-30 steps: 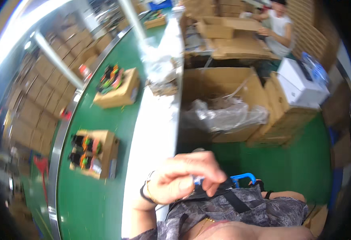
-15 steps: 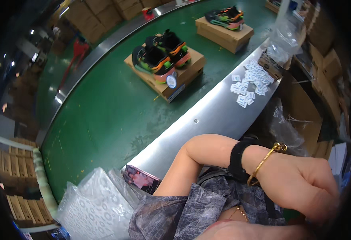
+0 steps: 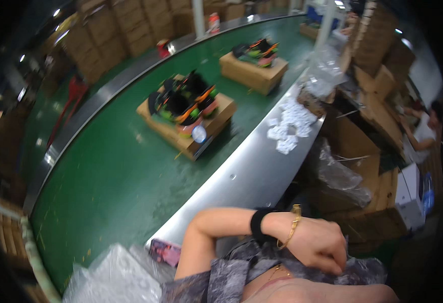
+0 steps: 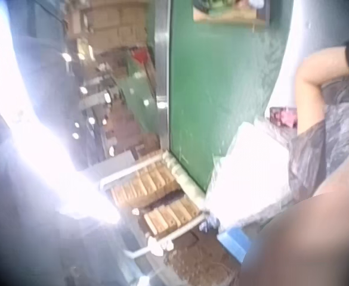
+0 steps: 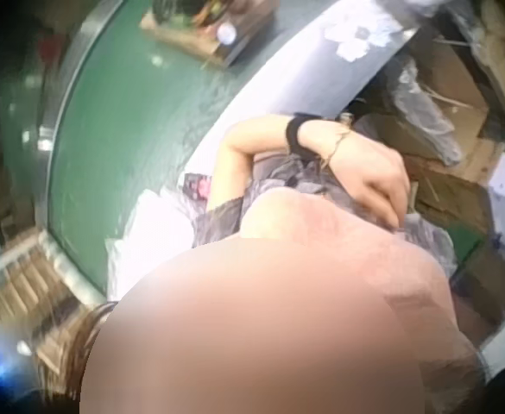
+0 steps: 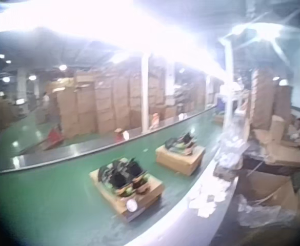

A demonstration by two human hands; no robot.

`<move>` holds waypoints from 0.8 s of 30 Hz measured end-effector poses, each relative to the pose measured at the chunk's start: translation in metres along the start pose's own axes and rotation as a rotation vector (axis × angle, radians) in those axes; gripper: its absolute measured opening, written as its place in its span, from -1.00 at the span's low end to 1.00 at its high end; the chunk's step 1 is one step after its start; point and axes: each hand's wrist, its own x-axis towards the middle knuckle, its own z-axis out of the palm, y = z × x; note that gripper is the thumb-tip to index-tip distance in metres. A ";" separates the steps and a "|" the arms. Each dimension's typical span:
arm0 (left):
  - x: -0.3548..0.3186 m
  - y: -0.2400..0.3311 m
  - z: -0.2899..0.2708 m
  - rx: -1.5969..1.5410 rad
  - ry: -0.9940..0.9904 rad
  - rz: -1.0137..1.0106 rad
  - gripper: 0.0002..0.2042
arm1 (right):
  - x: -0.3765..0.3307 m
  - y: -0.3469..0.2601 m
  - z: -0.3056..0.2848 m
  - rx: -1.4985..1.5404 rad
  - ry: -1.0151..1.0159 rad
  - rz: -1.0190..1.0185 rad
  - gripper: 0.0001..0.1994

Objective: Packing finished sneakers into branded boxes with tissue paper and silica gel packets.

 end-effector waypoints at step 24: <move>-0.012 0.048 0.007 -0.452 0.648 0.224 -0.82 | -0.009 0.101 0.187 1.087 -0.535 -0.080 -0.81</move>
